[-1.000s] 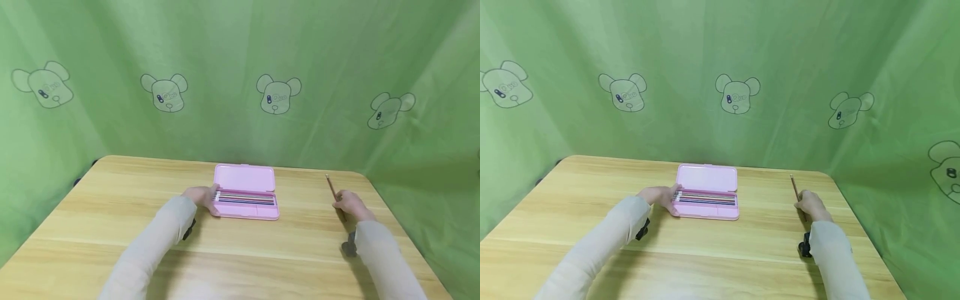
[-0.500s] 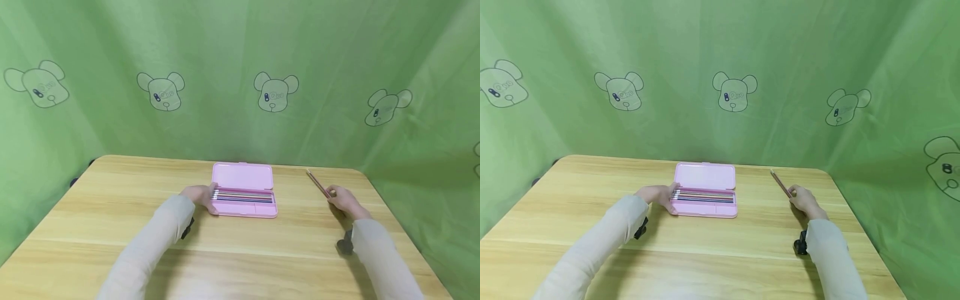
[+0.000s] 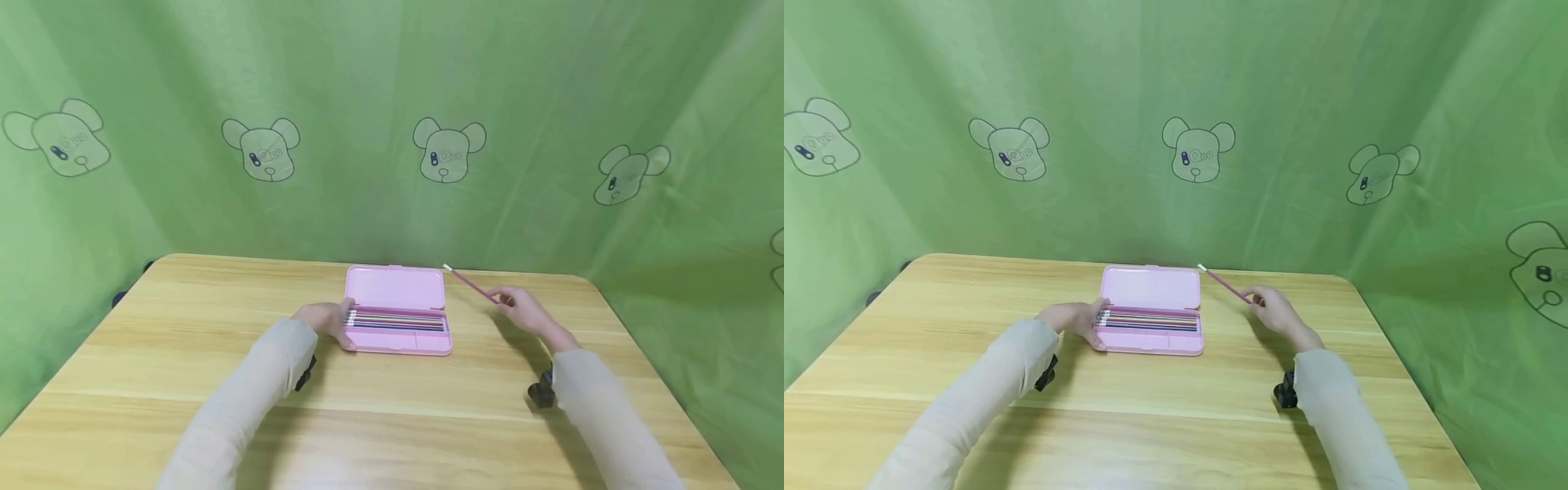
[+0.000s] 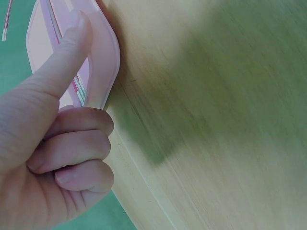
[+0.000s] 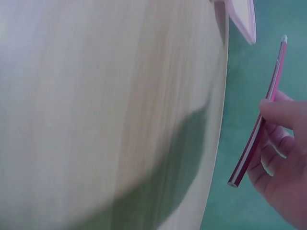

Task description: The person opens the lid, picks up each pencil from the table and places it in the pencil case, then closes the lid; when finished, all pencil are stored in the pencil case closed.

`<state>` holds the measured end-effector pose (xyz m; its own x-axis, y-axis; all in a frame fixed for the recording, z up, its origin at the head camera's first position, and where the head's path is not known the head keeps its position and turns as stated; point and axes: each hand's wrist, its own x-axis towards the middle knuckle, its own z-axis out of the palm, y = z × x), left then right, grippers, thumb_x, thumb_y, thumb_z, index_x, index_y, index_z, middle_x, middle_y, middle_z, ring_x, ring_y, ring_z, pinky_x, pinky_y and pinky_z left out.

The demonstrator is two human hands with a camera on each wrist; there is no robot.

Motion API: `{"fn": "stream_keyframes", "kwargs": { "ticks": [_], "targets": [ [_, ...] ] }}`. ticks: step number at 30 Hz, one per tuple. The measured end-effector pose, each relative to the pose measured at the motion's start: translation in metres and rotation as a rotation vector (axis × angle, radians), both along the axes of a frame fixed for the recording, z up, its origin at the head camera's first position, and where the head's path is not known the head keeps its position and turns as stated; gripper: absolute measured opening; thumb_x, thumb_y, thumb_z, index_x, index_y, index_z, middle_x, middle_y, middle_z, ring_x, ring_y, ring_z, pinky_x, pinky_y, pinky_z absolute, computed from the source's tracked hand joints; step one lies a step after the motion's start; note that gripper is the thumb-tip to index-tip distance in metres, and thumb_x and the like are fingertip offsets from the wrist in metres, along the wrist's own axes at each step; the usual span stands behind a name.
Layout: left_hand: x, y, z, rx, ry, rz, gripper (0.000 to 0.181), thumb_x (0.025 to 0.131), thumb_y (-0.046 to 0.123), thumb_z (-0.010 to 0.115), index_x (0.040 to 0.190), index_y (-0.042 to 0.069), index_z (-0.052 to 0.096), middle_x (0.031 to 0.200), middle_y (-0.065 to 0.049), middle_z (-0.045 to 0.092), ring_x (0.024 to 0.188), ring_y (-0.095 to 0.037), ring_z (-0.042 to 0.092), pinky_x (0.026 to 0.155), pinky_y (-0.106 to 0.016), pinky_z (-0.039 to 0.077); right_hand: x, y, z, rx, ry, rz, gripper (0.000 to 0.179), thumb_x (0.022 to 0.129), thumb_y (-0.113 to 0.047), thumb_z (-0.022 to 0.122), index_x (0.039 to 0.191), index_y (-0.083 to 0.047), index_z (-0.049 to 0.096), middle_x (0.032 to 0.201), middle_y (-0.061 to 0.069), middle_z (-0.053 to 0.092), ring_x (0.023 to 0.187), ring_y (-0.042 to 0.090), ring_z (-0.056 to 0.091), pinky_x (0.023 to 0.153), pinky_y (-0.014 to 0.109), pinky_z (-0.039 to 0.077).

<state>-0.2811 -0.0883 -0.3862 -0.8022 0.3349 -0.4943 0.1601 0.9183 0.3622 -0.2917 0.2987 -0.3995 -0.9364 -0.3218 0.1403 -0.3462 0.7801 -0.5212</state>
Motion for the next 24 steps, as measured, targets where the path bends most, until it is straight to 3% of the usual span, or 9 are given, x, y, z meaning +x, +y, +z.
{"fn": "stream_keyframes", "kwargs": {
  "ticks": [9, 17, 24],
  "targets": [
    [0.0, 0.0, -0.002, -0.003, -0.005, 0.018, 0.111, 0.065, 0.046, 0.076, 0.147, 0.013, 0.009, 0.147, -0.015, 0.027, 0.134, -0.031, 0.027, 0.109, -0.046, 0.025, -0.002, -0.044, -0.008, -0.005, -0.032, 0.144, 0.026, 0.081, 0.007, 0.057, 0.106, 0.002, 0.063, 0.076, 0.012, 0.057, 0.07, 0.016, 0.048, 0.063, 0.027, 0.043],
    [-0.001, 0.0, -0.002, -0.014, -0.002, 0.012, 0.11, 0.066, 0.047, 0.075, 0.147, 0.012, 0.009, 0.147, -0.016, 0.028, 0.133, -0.032, 0.028, 0.109, -0.045, 0.026, -0.002, -0.089, -0.009, 0.069, 0.003, 0.26, 0.023, 0.082, 0.003, 0.059, 0.103, -0.001, 0.066, 0.089, 0.008, 0.063, 0.084, 0.022, 0.057, 0.078, 0.039, 0.049],
    [-0.001, 0.0, -0.003, -0.027, -0.002, 0.023, 0.11, 0.066, 0.048, 0.075, 0.147, 0.014, 0.01, 0.147, -0.015, 0.029, 0.133, -0.031, 0.029, 0.108, -0.045, 0.028, -0.004, -0.115, -0.012, 0.145, 0.062, 0.322, 0.02, 0.082, 0.001, 0.061, 0.101, -0.001, 0.068, 0.083, 0.006, 0.059, 0.079, 0.018, 0.055, 0.076, 0.035, 0.049]
  ]
}}
